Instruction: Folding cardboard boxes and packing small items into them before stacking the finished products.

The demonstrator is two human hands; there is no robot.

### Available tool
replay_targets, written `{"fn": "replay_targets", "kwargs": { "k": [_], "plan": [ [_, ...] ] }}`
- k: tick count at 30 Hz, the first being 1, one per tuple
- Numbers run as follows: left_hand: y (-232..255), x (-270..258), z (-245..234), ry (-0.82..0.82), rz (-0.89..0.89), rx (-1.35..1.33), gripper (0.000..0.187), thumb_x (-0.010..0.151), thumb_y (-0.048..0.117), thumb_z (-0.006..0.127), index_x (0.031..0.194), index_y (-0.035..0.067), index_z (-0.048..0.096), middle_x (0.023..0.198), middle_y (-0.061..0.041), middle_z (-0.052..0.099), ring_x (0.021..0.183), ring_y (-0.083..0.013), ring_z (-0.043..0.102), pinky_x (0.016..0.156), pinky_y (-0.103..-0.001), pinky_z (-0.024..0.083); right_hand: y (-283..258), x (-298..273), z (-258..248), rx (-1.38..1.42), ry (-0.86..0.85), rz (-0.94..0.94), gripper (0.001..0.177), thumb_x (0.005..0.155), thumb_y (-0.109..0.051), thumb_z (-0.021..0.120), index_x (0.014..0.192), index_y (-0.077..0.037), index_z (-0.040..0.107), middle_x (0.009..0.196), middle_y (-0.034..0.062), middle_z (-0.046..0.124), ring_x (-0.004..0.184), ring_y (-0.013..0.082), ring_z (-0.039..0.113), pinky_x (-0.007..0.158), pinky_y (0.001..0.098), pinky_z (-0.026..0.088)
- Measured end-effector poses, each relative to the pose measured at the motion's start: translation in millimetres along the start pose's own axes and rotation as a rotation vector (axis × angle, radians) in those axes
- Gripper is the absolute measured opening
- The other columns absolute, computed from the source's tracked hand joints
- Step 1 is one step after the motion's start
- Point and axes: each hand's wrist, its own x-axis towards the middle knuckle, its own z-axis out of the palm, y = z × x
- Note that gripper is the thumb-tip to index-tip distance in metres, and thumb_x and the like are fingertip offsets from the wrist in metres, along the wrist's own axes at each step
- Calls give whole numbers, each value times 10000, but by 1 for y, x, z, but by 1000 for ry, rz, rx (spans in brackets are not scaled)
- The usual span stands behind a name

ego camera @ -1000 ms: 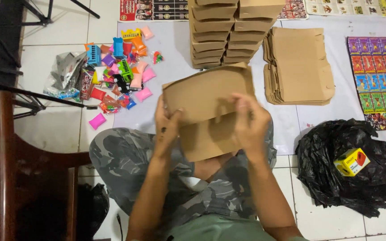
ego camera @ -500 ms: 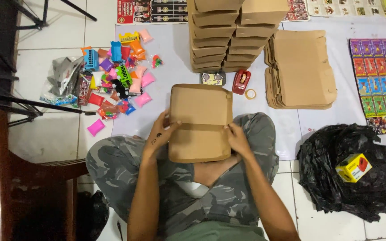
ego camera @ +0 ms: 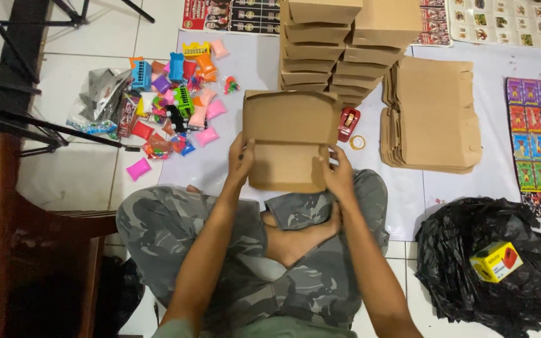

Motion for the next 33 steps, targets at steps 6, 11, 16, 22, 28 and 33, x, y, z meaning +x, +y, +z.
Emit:
{"fn": "replay_targets", "kwargs": {
  "k": [6,11,16,22,28,33],
  "plan": [
    [-21,37,44,36,9,59,246,1048,162,465,1141,80,678,1032,-129,697,1053,-265,629,983,-496,495,24,14,1,-226,41,-39,590,901,-40,615,1464,55,470,1210,424,624,1156,571,608,954,614,547],
    [-74,71,59,79,-36,183,240,1032,203,538,1180,113,704,1037,-146,724,1051,-331,682,951,-506,520,71,29,15,-232,118,87,665,895,-57,619,1537,-49,448,1253,316,667,1197,457,640,978,537,558],
    [-74,85,66,28,-135,310,410,990,290,580,1368,135,622,1135,-167,731,1115,-367,687,1003,-528,515,47,29,27,-226,161,136,688,873,-16,620,1537,-34,441,1254,308,674,1199,447,644,1007,538,543],
    [-72,65,63,-21,-136,477,807,924,278,631,1575,-30,267,1401,-360,473,1317,-533,496,1124,-660,363,21,19,22,-198,190,73,691,862,111,516,1529,-50,440,1308,307,641,1269,472,588,1061,563,496],
    [-60,11,49,226,187,231,609,935,112,683,1481,54,420,1286,-275,531,1056,-394,630,755,-448,571,22,16,28,-184,271,-21,672,876,137,484,1528,-5,405,1469,341,474,1363,498,486,1144,602,407],
    [-57,-9,53,392,331,229,414,848,21,722,1235,84,589,997,-91,580,776,-212,593,584,-284,501,25,9,26,-203,512,-346,650,886,114,481,1508,-51,393,1527,299,284,1433,523,348,1126,604,381]
  ]
}}
